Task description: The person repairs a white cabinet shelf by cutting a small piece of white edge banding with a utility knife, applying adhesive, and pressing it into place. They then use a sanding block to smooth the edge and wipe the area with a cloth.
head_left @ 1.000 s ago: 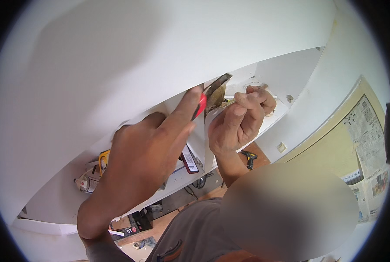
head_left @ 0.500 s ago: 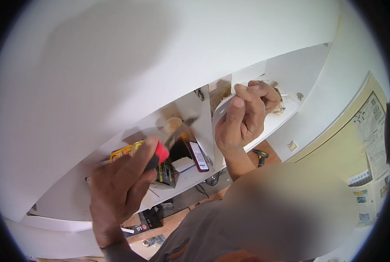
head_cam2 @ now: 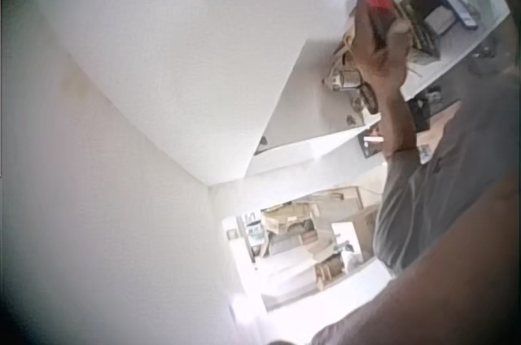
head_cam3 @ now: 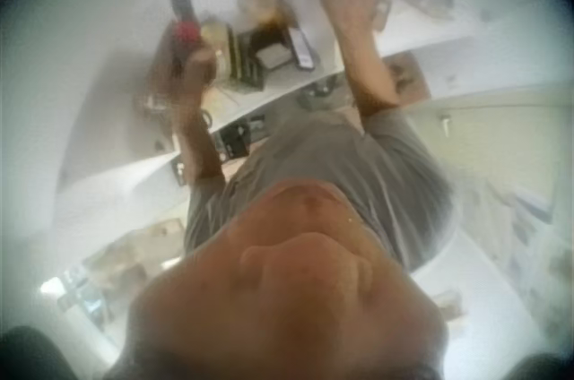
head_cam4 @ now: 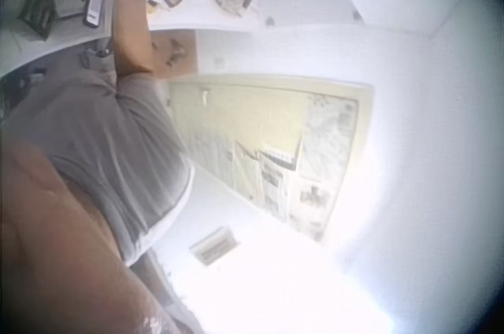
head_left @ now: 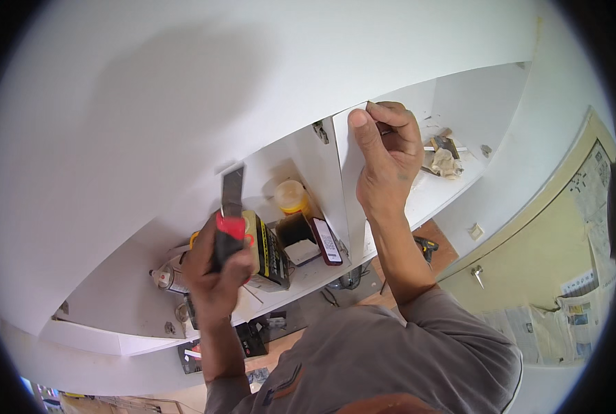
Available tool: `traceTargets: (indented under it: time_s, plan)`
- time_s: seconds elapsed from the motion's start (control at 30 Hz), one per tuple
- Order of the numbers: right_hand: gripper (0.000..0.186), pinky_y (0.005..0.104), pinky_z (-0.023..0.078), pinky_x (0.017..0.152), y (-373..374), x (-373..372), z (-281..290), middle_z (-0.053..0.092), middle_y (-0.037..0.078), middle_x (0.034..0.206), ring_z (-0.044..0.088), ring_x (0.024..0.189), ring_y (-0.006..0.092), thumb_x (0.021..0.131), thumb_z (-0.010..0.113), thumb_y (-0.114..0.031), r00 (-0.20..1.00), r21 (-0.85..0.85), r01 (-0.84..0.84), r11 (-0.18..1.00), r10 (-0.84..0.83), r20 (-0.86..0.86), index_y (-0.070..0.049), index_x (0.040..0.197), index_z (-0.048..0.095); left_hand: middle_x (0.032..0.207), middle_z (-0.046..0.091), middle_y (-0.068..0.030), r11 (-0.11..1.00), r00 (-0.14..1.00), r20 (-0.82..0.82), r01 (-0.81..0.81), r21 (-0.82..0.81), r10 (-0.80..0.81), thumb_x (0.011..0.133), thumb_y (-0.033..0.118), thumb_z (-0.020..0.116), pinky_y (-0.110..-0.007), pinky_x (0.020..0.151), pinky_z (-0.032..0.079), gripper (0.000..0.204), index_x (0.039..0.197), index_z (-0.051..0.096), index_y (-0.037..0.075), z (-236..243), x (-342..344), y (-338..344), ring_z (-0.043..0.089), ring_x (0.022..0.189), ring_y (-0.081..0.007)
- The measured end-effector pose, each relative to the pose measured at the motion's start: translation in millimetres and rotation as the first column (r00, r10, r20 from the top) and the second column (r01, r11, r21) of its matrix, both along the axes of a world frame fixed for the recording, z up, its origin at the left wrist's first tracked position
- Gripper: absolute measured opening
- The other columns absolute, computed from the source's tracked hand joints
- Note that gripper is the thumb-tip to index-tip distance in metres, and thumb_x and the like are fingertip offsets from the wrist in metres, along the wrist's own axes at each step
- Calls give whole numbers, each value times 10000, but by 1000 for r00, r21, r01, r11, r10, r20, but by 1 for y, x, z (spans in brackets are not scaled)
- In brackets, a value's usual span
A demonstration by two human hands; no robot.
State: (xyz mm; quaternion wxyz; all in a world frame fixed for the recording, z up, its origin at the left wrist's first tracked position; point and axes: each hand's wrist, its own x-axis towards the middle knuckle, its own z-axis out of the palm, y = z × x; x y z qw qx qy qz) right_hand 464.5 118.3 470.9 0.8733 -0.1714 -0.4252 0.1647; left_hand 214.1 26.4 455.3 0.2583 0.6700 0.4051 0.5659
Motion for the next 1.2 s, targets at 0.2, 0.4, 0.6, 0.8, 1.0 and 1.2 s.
traceTargets:
  time_s: [0.2,0.4,0.6,0.8,1.0,1.2]
  plan:
    - [172,219,434,722,-8,5,6,651,7,865,542,802,56,940,818,-148,997,-194,-75,978,76,-3,-15,950,708,925,671,-63,908,986,55,-167,384,158,904,108,823,-277,701,540,378,1122,527,22,1,104,51,638,777,-107]
    - [201,219,426,671,-5,14,12,656,-6,843,532,748,47,911,844,-148,939,-120,-335,935,320,-125,3,931,712,868,715,-78,907,885,451,-282,314,119,922,43,788,-254,647,533,308,1102,541,4,28,171,61,656,695,-105]
    - [200,212,445,697,1,28,10,674,-2,844,552,753,52,906,845,-132,853,-135,-520,843,506,-130,13,976,727,833,709,-42,892,887,413,-345,291,208,937,175,812,-233,616,488,238,975,662,-6,31,180,70,625,673,-84]
    - [192,207,468,699,22,37,-5,686,-1,838,578,757,45,914,843,-138,795,-31,-605,795,602,-73,3,987,736,816,678,2,880,864,483,-334,337,143,950,204,808,-239,617,460,243,961,669,5,28,189,78,572,659,-64]
    - [202,205,426,634,20,31,0,678,-2,826,545,715,40,935,827,-175,909,-46,-416,908,417,17,-2,901,727,800,646,21,876,845,521,-340,342,124,969,195,789,-243,636,447,231,933,637,25,28,195,82,552,694,-55]
    - [247,209,428,620,18,34,4,675,14,812,552,712,45,933,827,-189,965,-66,-229,971,235,115,18,868,711,913,688,-18,869,863,505,-265,418,21,959,175,786,-244,712,487,217,1004,656,7,23,194,83,601,783,-84]
